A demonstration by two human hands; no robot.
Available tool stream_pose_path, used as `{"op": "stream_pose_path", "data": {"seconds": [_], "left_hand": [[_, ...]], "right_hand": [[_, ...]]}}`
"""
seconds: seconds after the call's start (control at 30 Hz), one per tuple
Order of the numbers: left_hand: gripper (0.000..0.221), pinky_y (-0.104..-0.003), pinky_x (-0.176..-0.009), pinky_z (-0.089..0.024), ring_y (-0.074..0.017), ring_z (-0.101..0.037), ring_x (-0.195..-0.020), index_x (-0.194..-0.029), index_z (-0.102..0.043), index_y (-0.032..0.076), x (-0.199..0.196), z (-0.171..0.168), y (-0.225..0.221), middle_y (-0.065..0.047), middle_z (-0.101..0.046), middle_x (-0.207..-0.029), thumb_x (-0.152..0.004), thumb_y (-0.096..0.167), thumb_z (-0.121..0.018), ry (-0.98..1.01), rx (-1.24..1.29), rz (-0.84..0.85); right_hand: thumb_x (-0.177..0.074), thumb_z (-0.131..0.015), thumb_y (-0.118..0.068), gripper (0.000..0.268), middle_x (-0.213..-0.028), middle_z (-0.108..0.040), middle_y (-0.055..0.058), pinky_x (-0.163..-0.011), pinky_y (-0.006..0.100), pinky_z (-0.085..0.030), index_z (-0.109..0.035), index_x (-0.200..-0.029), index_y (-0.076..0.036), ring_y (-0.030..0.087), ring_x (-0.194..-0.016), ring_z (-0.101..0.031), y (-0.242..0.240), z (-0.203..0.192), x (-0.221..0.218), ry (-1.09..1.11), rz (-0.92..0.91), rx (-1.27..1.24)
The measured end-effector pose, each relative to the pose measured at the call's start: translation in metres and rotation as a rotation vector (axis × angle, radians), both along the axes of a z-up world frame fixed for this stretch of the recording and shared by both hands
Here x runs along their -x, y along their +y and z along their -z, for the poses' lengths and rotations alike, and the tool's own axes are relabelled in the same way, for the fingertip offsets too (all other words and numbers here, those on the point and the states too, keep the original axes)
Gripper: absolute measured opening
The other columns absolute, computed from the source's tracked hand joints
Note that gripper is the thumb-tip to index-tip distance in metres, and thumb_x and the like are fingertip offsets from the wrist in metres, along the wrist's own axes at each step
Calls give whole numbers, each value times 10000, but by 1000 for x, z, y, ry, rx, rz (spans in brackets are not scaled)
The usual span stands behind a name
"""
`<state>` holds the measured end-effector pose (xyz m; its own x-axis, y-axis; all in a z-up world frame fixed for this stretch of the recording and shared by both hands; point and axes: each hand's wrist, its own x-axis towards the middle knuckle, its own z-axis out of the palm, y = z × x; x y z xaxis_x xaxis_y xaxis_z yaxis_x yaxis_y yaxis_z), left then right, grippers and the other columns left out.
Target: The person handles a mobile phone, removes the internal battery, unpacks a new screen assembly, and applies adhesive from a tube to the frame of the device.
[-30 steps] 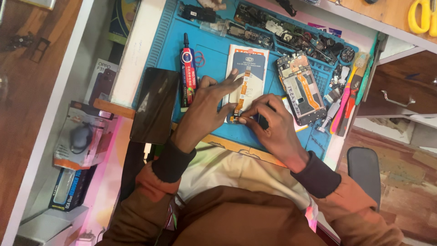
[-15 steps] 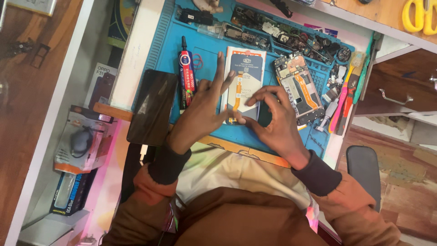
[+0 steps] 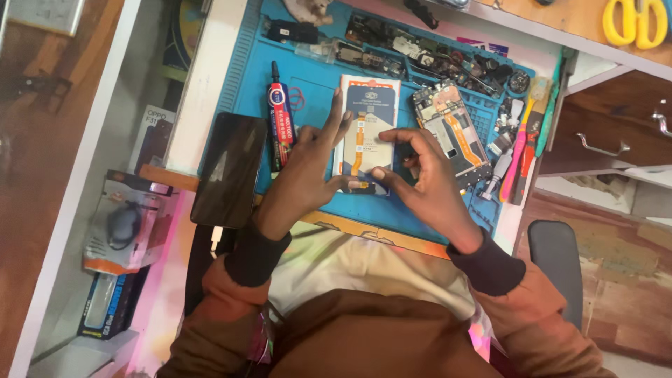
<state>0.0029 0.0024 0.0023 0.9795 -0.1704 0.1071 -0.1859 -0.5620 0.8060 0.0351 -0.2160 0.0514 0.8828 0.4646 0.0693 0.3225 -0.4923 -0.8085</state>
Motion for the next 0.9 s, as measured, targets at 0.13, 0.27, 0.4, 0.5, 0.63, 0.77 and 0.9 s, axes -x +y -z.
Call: {"op": "stream_pose_path", "data": {"seconds": [0.13, 0.27, 0.4, 0.5, 0.63, 0.77, 0.9], "left_hand": [[1353, -457, -1024, -407, -378, -499, -1020, -1627, 33, 76, 1, -2, 2, -135, -545, -1545, -695, 205, -939, 4, -13, 4], [1359, -465, -1019, -404, -389, -498, -1016, -1626, 26, 79, -1, -4, 0, -142, -546, -1538, -699, 249, -952, 6, -22, 1], [1329, -464, -1023, -407, -374, -503, -1031, -1623, -25, 75, 2, -5, 1, -154, -555, -1508, -707, 291, -963, -28, 18, -9], [1256, -438, -1038, -423, -342, -514, -1075, -1646, -104, 93, 5, -5, 2, -131, -578, -1524, -716, 267, -929, -72, 35, 3], [1180, -405, -1030, -438, -312, -509, -1040, -1637, -134, 93, 5, 0, 3, -101, -590, -1502, -751, 233, -901, -40, 88, 2], [1039, -402, -1037, -443, -305, -509, -1042, -1649, -175, 99, 7, 10, 3, -74, -591, -1524, -844, 117, -831, -76, 80, -6], [985, -385, -1026, -456, -306, -510, -1044, -1644, -208, 98, 6, 16, 1, -63, -592, -1511, -849, 51, -788, -97, 98, -34]], "right_hand": [[-779, -895, -221, 600, -1296, -606, 48, -838, 324, -525, -612, -1295, -108, 200, -1122, -619, 1, -1, 0, -41, -48, -24], [-747, -898, -214, 646, -1317, -566, 72, -819, 332, -534, -599, -1311, -111, 210, -1139, -610, 2, -3, 1, -64, -59, 19], [-755, -901, -186, 626, -1303, -587, 60, -803, 340, -518, -606, -1303, -121, 214, -1116, -615, 2, -3, 2, -69, -39, 48], [-767, -882, -160, 613, -1296, -591, 54, -811, 338, -514, -612, -1316, -129, 210, -1080, -623, 4, -4, 7, -68, -27, 37], [-735, -895, -163, 624, -1258, -583, 55, -806, 325, -519, -617, -1293, -126, 217, -1043, -626, 6, -4, 7, -84, -10, 59], [-731, -908, -182, 632, -1260, -588, 56, -827, 325, -527, -622, -1291, -122, 227, -1076, -634, 7, -3, 4, -74, -16, 76], [-758, -928, -231, 653, -1244, -569, 99, -948, 382, -502, -615, -1314, -94, 274, -1141, -594, 16, 2, 7, -155, 11, 83]]}}
